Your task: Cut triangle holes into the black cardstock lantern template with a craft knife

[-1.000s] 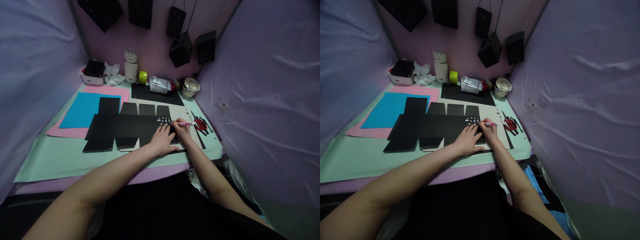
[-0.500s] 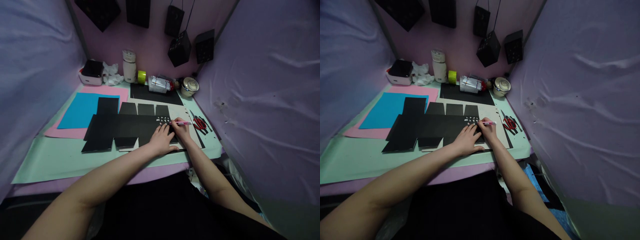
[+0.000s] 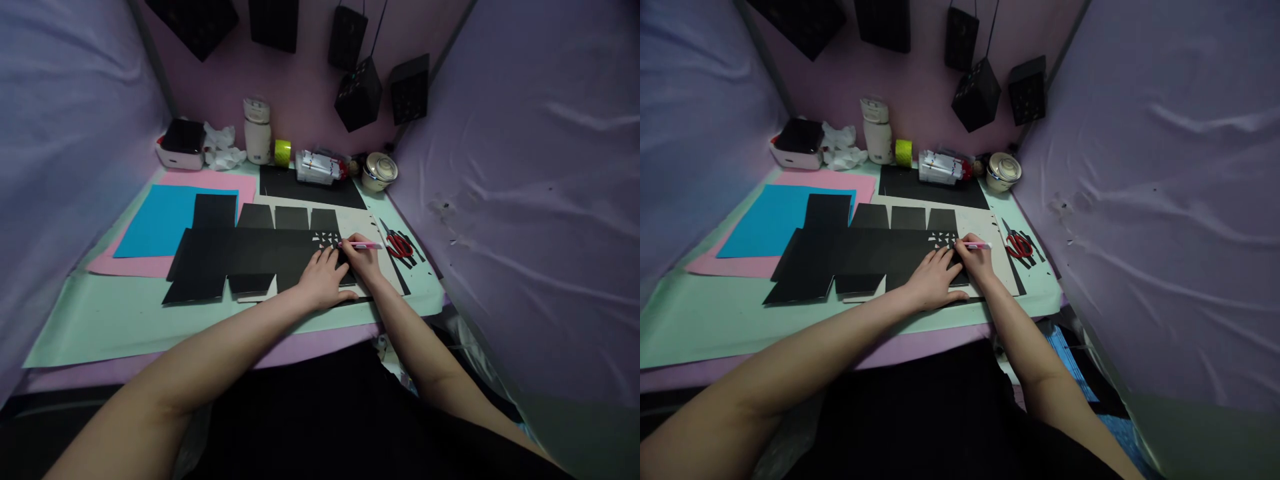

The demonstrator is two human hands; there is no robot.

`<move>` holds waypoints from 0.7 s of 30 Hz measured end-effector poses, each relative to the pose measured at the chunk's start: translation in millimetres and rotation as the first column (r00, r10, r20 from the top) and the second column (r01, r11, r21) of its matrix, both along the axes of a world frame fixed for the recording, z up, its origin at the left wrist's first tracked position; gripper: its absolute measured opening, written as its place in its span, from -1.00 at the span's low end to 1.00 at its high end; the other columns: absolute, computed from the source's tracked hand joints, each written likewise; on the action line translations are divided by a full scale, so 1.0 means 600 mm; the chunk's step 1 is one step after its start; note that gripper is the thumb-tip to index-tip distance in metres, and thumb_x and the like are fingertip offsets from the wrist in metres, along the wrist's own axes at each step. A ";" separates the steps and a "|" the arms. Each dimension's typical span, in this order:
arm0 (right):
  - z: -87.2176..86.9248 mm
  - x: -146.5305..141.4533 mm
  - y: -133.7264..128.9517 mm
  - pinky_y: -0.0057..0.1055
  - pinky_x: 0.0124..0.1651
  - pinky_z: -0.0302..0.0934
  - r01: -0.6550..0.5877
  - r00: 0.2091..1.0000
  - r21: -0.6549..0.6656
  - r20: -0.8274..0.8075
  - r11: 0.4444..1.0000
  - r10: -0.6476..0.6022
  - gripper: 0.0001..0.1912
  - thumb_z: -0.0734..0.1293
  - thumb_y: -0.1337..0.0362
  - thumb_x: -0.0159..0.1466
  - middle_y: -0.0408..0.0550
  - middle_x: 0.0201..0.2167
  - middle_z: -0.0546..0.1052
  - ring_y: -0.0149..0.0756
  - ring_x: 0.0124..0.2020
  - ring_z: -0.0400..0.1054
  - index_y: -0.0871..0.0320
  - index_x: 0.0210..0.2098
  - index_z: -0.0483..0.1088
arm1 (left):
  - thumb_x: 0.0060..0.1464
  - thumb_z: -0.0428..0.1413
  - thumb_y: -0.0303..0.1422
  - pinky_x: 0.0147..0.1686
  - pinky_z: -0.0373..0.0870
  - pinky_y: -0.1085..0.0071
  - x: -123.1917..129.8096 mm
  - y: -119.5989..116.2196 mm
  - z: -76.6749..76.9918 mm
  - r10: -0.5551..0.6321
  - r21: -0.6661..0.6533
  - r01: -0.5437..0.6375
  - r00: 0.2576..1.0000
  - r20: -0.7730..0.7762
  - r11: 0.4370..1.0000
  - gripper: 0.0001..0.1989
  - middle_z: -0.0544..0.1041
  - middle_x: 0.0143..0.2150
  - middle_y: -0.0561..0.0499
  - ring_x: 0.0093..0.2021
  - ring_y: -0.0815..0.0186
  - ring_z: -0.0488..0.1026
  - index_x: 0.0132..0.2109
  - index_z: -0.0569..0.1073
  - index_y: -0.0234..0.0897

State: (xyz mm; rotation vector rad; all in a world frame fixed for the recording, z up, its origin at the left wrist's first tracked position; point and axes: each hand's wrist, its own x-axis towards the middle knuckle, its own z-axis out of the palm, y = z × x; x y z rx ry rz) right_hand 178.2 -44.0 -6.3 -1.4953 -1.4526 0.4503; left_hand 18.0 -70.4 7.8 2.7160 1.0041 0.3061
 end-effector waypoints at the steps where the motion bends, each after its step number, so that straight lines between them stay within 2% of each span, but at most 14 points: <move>1: 0.000 0.000 0.001 -0.41 -0.38 0.11 -0.003 1.000 -0.001 0.001 1.000 0.003 -0.74 0.28 0.11 0.17 -0.19 -0.58 0.39 -0.36 -0.49 0.24 0.12 -0.55 0.30 | 0.05 0.03 0.22 0.33 -0.16 0.00 0.000 0.000 0.000 0.000 -0.002 0.000 1.000 -0.001 1.000 -0.19 0.09 0.40 -0.26 0.39 -0.13 -0.04 0.26 0.31 -0.27; 7: 0.001 -0.001 0.001 -0.42 -0.42 0.06 -0.014 1.000 0.011 0.017 1.000 0.014 -0.77 0.28 0.17 0.14 -0.22 -0.62 0.33 -0.38 -0.53 0.18 0.11 -0.59 0.25 | 0.04 0.03 0.22 0.33 -0.16 -0.01 0.001 0.002 -0.002 0.003 0.001 -0.003 1.000 -0.002 1.000 -0.20 0.09 0.40 -0.23 0.39 -0.11 -0.04 0.24 0.32 -0.25; 16: 0.006 -0.004 -0.003 -0.42 -0.43 0.04 0.017 1.000 0.001 0.014 1.000 -0.017 -0.79 0.26 0.22 0.11 -0.23 -0.63 0.30 -0.39 -0.53 0.15 0.11 -0.60 0.22 | 0.06 0.04 0.21 0.34 -0.16 0.00 0.000 0.000 -0.001 -0.002 -0.007 0.002 1.000 -0.004 1.000 -0.18 0.09 0.39 -0.30 0.39 -0.15 -0.05 0.26 0.32 -0.30; 21: 0.007 -0.005 -0.005 -0.41 -0.44 0.02 0.061 0.998 -0.007 0.030 0.998 -0.060 -0.79 0.25 0.23 0.09 -0.24 -0.65 0.27 -0.39 -0.53 0.13 0.10 -0.63 0.17 | 0.05 0.04 0.21 0.34 -0.15 0.00 0.001 0.000 0.002 0.006 -0.015 -0.006 1.000 -0.011 1.000 -0.19 0.11 0.39 -0.27 0.39 -0.14 -0.05 0.25 0.33 -0.29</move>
